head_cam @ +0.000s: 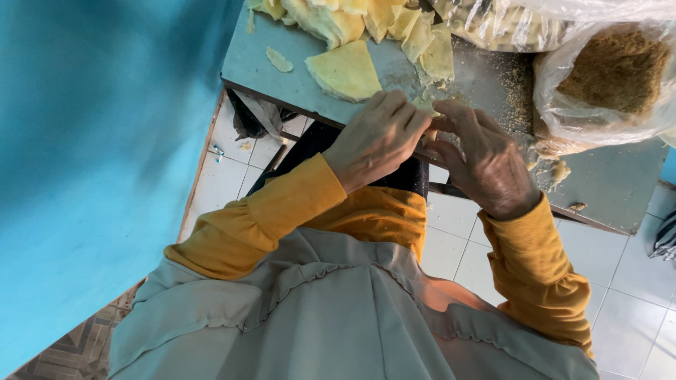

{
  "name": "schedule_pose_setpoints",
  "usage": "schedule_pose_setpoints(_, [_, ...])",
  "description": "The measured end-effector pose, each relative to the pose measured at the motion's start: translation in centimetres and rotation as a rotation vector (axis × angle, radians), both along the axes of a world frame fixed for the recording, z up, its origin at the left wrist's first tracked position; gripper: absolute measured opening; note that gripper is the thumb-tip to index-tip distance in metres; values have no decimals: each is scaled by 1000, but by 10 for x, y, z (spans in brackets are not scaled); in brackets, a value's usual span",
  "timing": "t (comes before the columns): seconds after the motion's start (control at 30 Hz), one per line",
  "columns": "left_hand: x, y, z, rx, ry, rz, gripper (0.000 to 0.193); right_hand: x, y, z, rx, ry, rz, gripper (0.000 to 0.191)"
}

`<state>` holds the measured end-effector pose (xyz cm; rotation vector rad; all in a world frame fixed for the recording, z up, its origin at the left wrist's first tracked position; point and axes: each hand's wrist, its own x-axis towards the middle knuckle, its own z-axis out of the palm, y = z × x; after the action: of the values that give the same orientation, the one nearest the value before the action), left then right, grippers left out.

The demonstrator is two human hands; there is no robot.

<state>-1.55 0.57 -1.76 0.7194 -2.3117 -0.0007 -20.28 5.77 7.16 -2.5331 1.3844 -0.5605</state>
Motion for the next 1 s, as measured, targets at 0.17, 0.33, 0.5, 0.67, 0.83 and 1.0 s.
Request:
schedule_pose_setpoints(0.17, [-7,-7,-2,237,61,57,20,0,-9,-12,-23,-28,-38,38])
schedule_pose_setpoints(0.33, [-12,-11,-4,75,-46,95,21,-6,-36,-17,322,-302,-73,42])
schedule_pose_setpoints(0.5, [-3,9,3,-62,-59,88,18,1,-17,-25,29,-177,-115,44])
schedule_pose_setpoints(0.67, [-1,8,5,-101,-42,86,15,7,6,-20,-145,6,-86,41])
schedule_pose_setpoints(0.83, [-15,-13,0,61,30,76,14,7,-11,-22,-124,-16,-75,35])
schedule_pose_setpoints(1.0, [-22,-51,7,428,-85,-24,13,-21,-49,-22,438,-396,40,50])
